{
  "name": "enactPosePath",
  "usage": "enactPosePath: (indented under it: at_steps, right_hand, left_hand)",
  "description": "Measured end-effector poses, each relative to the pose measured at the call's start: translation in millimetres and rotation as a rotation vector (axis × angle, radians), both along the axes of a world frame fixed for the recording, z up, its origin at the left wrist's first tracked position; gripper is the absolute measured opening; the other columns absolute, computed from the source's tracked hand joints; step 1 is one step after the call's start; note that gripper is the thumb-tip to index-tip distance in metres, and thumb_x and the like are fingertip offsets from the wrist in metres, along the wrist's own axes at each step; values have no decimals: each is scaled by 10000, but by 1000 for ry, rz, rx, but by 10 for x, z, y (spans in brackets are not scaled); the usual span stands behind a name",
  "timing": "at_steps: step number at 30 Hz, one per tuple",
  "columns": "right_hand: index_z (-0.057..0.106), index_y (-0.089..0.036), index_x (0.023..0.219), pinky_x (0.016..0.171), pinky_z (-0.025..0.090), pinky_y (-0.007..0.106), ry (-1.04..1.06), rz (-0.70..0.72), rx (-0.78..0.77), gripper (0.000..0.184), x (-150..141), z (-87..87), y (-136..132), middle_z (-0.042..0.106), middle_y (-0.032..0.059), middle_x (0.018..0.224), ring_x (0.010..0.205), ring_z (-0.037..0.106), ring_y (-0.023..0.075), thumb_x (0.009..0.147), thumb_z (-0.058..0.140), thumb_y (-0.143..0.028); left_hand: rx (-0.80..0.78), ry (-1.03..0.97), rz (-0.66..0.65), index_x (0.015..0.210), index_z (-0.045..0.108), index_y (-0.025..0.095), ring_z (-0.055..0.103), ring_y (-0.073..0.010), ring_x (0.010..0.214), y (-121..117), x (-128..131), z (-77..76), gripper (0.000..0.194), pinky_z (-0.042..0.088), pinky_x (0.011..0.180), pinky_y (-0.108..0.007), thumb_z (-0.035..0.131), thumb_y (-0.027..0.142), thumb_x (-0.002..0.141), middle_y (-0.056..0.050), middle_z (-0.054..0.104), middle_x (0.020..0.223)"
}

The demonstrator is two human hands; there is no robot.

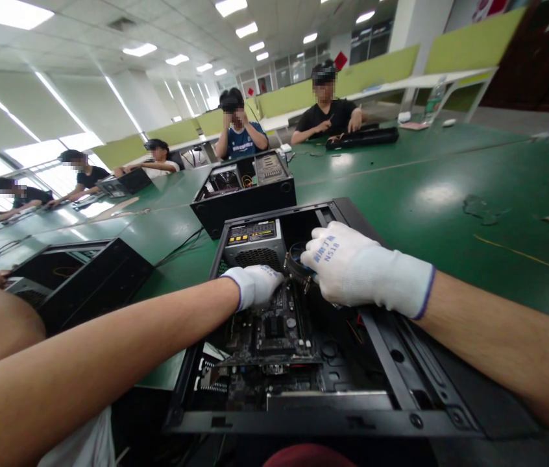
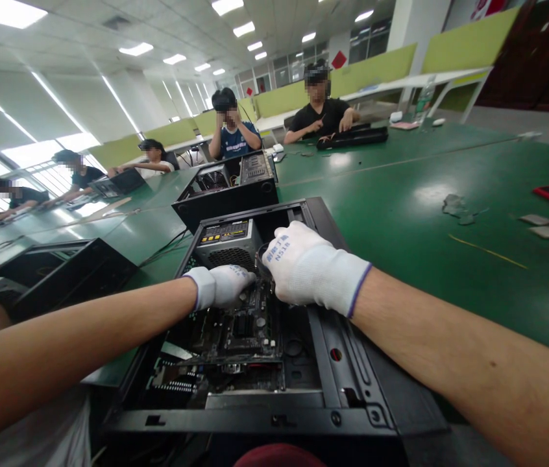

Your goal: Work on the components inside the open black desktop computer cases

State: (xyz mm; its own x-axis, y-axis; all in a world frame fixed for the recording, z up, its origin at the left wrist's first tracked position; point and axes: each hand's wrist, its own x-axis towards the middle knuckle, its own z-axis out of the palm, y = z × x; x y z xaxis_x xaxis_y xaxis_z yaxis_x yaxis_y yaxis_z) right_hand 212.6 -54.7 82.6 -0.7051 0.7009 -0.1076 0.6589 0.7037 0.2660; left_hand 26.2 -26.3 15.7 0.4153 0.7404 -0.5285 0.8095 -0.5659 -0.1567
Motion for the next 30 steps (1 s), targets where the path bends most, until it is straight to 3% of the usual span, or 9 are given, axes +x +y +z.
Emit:
enactPosePath:
  at_steps: [6,15,22,30]
  right_hand:
    - [739,-212,890,737,407,405,-22,-5,-2,201,-6,24,-16,726,106,941,951,629,301,808,586,-316]
    - [748,-207,907,729,405,399,-25,-5,-6,217,-10,30,-13,731,111,957,947,631,299,807,591,-318]
    - [758,-205,909,729,404,386,-32,-12,-22,219,-13,39,-13,736,118,952,938,634,294,802,601,-315]
    - [750,-197,876,720,412,392,0,-1,-6,212,6,24,-15,729,126,930,922,637,301,780,609,-323]
  left_hand:
    - [6,16,9,1193,657,172,671,-271,1177,2,5,6,362,529,1018,-349,667,266,843,-133,698,1269]
    - [-2,43,13,1199,659,171,684,-309,1137,23,-16,-7,485,559,972,-383,757,347,758,-148,703,1245]
    - [-17,73,7,1227,666,153,669,-300,1179,44,64,0,432,533,1017,-375,699,328,833,-161,690,1283]
    - [-46,115,-32,1160,712,147,689,-329,1127,69,156,12,551,550,987,-377,850,345,664,-171,723,1212]
